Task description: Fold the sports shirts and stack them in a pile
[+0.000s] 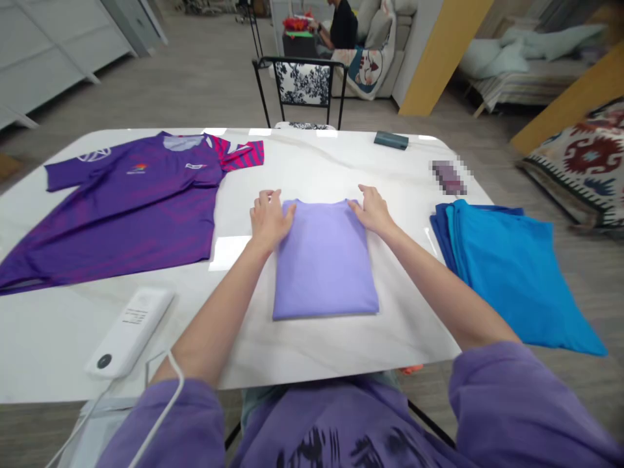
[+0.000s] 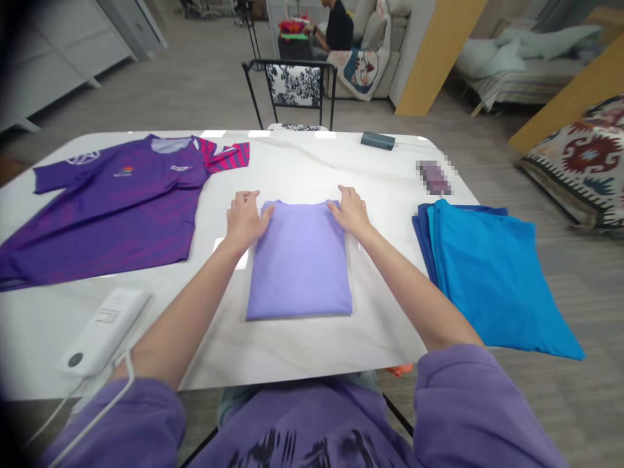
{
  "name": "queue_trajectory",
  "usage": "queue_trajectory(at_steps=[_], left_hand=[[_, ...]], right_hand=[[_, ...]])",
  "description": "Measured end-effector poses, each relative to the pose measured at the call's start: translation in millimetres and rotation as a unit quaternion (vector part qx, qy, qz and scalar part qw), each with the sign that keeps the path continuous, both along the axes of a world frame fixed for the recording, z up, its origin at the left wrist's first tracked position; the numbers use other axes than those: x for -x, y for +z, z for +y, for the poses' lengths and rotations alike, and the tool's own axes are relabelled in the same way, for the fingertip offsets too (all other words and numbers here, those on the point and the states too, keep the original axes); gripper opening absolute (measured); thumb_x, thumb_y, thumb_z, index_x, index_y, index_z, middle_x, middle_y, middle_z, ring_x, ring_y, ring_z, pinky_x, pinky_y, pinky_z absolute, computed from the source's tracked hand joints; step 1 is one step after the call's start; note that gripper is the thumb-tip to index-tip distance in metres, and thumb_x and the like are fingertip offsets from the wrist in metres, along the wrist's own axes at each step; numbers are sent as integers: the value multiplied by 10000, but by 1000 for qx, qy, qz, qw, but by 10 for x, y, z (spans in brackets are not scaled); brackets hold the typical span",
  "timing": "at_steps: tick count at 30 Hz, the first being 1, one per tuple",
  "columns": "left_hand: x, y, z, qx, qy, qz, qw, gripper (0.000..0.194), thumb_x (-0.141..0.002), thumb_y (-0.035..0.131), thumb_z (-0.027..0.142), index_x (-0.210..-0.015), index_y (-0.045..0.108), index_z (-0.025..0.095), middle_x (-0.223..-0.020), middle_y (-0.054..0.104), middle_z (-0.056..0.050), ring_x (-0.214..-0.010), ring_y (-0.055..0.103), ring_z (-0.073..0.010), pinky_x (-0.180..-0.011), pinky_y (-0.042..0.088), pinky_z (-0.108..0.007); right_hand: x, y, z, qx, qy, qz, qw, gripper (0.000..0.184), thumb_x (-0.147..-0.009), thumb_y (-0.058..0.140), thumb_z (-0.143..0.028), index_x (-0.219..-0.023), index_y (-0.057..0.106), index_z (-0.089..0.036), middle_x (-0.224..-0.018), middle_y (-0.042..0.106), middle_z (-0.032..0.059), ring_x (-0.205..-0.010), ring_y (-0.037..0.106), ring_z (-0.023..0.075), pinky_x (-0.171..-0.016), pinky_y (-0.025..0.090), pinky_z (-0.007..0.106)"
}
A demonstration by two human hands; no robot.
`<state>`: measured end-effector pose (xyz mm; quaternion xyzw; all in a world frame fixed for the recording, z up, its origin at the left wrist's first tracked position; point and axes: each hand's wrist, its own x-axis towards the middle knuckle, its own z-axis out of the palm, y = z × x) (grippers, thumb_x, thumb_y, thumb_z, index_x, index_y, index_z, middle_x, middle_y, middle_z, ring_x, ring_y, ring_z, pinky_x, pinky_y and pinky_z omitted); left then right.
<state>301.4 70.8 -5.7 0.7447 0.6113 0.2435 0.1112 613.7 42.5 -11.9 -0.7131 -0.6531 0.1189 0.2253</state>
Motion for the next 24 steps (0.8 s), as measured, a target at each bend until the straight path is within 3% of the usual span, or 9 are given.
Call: queue_trajectory(at_steps=[2, 4, 7, 10, 13, 15, 19, 21, 24], left_hand=[[-44, -150, -70, -32, -83, 58, 994, 696, -1138, 484, 578, -1754, 495, 255, -1836, 428, -150, -1704, 373, -372, -1389, 309, -574], [-77, -289, -115, -5, -151, 92, 984, 724, -1156, 408, 632, -1783, 465, 274, -1899, 339, -104, -1786, 214, -362, -1440, 196, -586], [-85, -447, -85, 70, -175, 124, 974, 767, -1156, 345, 670, -1803, 434, 268, -1927, 279, -101, -1807, 135, -386, -1440, 139, -641], [-30, -490, 5, 64, -160, 108, 979, 714, -1163, 305, 635, -1779, 451, 303, -1906, 314, -110, -1783, 205, -374, -1424, 171, -645], [59, -442, 117, 24, -15, 57, 998, 734, -1111, 430, 669, -1690, 504, 224, -1792, 406, -231, -1671, 357, -433, -1361, 298, -655], [101, -403, 215, 50, 56, 40, 996, 763, -1020, 589, 728, -1566, 578, 196, -1679, 478, -278, -1579, 429, -483, -1314, 350, -693], [75, -386, 410, 149, 27, 48, 987, 628, -897, 797, 680, -1316, 682, 226, -1536, 617, -233, -1495, 515, -499, -1267, 408, -729], [24, -393, 439, 157, -13, 20, 987, 538, -915, 804, 569, -1289, 683, 202, -1436, 699, -196, -1390, 624, -437, -1216, 503, -646], [-42, -326, 326, 105, -65, -85, 989, 465, -990, 728, 464, -1337, 654, 163, -1298, 781, -123, -1164, 739, -290, -1089, 617, -474]], right_hand=[[84, -187, -53, -4, 52, -48, 998, 713, -1154, 528, -529, -1763, 458, -165, -1842, 407, 187, -1681, 400, 364, -1393, 327, 574], [159, -316, -129, 33, 98, -77, 992, 714, -1176, 455, -598, -1777, 457, -214, -1889, 341, 134, -1745, 291, 361, -1435, 239, 582], [229, -438, -182, 70, 115, -98, 986, 743, -1176, 397, -649, -1799, 415, -244, -1923, 265, 98, -1783, 195, 356, -1459, 169, 591], [212, -490, -157, 36, 81, -81, 993, 815, -1147, 404, -706, -1800, 381, -218, -1893, 306, 157, -1747, 267, 395, -1438, 225, 642], [103, -461, -92, 11, -42, -67, 997, 916, -1088, 487, -773, -1721, 443, -114, -1771, 402, 292, -1630, 402, 491, -1356, 333, 721], [10, -409, -25, 37, -99, -56, 993, 893, -1037, 585, -785, -1602, 553, -94, -1672, 468, 315, -1543, 489, 503, -1314, 393, 714], [-82, -316, 124, 99, -29, 7, 995, 549, -963, 751, -634, -1282, 708, -188, -1422, 682, 201, -1284, 674, 385, -1197, 541, 571], [-52, -292, 148, 84, 27, 52, 995, 412, -956, 751, -511, -1231, 682, -212, -1290, 752, 140, -1181, 697, 337, -1141, 567, 517], [27, -226, 46, 28, 56, 151, 987, 373, -1001, 680, -469, -1285, 602, -240, -1149, 776, 68, -1071, 704, 294, -1103, 580, 491]])
